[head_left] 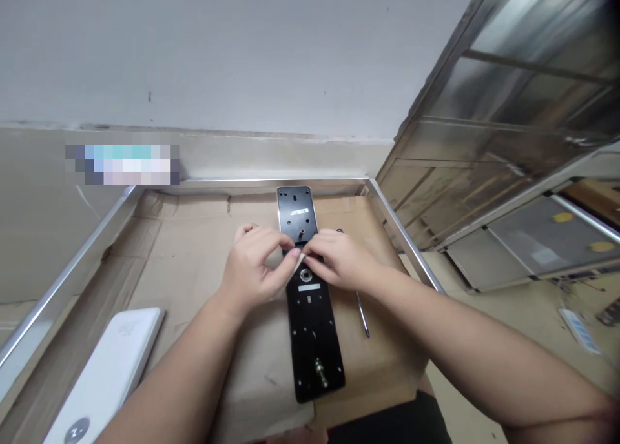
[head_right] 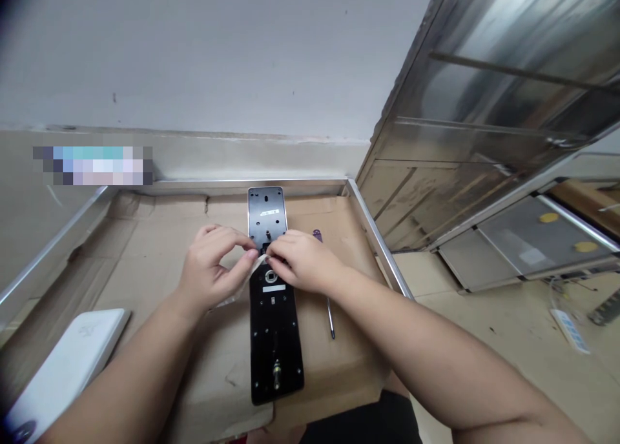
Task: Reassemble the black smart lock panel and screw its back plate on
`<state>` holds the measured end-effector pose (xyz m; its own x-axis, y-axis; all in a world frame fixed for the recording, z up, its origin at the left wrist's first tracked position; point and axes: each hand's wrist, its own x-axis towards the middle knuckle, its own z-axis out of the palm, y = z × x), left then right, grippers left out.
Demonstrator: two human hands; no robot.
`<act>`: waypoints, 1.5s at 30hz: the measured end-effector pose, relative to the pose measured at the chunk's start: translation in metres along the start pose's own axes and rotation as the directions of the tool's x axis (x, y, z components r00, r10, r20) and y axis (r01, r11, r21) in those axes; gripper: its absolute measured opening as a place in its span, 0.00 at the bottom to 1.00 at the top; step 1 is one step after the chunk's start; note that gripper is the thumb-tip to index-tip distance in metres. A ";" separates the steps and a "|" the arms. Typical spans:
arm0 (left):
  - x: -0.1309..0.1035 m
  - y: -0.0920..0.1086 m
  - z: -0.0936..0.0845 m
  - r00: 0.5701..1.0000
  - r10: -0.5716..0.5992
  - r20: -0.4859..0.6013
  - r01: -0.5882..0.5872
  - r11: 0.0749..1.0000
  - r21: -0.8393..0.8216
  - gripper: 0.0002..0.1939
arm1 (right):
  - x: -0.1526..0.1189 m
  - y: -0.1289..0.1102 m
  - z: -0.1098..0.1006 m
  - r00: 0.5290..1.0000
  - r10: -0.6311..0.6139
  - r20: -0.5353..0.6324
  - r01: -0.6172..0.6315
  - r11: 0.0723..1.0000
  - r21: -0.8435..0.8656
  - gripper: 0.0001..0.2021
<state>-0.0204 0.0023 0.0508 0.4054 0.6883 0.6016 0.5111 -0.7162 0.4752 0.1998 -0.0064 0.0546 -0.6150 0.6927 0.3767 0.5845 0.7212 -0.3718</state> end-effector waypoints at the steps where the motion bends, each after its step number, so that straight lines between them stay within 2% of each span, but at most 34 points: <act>1: 0.000 -0.001 0.000 1.000 -0.004 -0.001 0.004 1.000 -0.005 0.05 | 0.000 0.000 0.000 1.000 -0.005 -0.006 0.005 1.000 -0.018 0.06; 4: 0.000 -0.002 -0.001 1.000 -0.025 -0.017 0.025 0.999 -0.034 0.06 | -0.001 -0.002 -0.003 0.995 -0.098 0.003 0.098 0.993 -0.069 0.06; 8: 0.000 -0.004 0.000 0.996 -0.081 -0.029 0.080 0.996 -0.042 0.07 | -0.003 -0.006 -0.005 0.966 -0.252 0.059 0.258 0.954 -0.150 0.09; 14: -0.001 -0.010 0.007 0.980 -0.149 0.128 0.159 0.984 -0.073 0.05 | -0.005 -0.019 -0.008 0.911 -0.391 0.133 0.411 0.891 -0.193 0.13; 17: -0.001 -0.013 0.007 0.974 -0.175 0.144 0.189 0.978 -0.091 0.06 | -0.008 -0.035 -0.009 0.860 -0.503 0.086 0.510 0.841 -0.181 0.14; 19: -0.001 -0.014 0.007 0.969 -0.194 0.155 0.211 0.972 -0.104 0.06 | -0.011 -0.045 -0.010 0.825 -0.565 -0.004 0.552 0.809 -0.201 0.11; 22: -0.001 -0.014 0.007 0.959 -0.225 0.170 0.251 0.957 -0.148 0.06 | -0.014 -0.052 -0.013 0.803 -0.585 -0.114 0.550 0.801 -0.236 0.09; 24: -0.001 -0.012 0.007 0.961 -0.228 0.158 0.255 0.949 -0.184 0.06 | -0.014 -0.052 -0.015 0.804 -0.582 -0.125 0.541 0.802 -0.252 0.09; 29: -0.002 -0.009 0.008 0.975 -0.215 0.050 0.220 0.919 -0.329 0.07 | -0.012 -0.047 -0.014 0.786 -0.593 -0.177 0.545 0.799 -0.254 0.09; 35: -0.005 -0.008 0.006 0.976 -0.215 -0.047 0.165 0.857 -0.488 0.07 | -0.010 -0.046 -0.013 0.791 -0.596 -0.138 0.555 0.794 -0.247 0.07; 38: -0.007 -0.008 0.006 0.979 -0.191 -0.067 0.126 0.836 -0.534 0.07 | -0.011 -0.044 -0.011 0.810 -0.573 -0.125 0.539 0.811 -0.229 0.07; 41: -0.008 -0.009 0.006 0.972 -0.216 -0.095 0.118 0.794 -0.596 0.10 | -0.014 -0.042 -0.007 0.854 -0.473 -0.218 0.475 0.879 -0.045 0.03; 43: -0.007 -0.008 0.006 0.961 -0.256 -0.106 0.129 0.753 -0.645 0.12 | -0.015 -0.040 -0.004 0.914 -0.262 -0.311 0.341 0.911 0.232 0.04; 44: -0.006 -0.008 0.006 0.956 -0.273 -0.109 0.132 0.730 -0.671 0.12 | -0.016 -0.038 -0.002 0.940 -0.106 -0.325 0.245 0.872 0.424 0.05; 45: -0.004 -0.007 0.006 0.951 -0.290 -0.108 0.137 0.706 -0.695 0.13 | -0.015 -0.037 -0.002 0.957 0.051 -0.286 0.147 0.765 0.627 0.05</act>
<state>-0.0214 0.0053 0.0410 0.1554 0.8499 0.5036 -0.1102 -0.4917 0.8638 0.1883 -0.0433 0.0641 -0.4070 0.7022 0.5841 0.0251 0.6479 -0.7613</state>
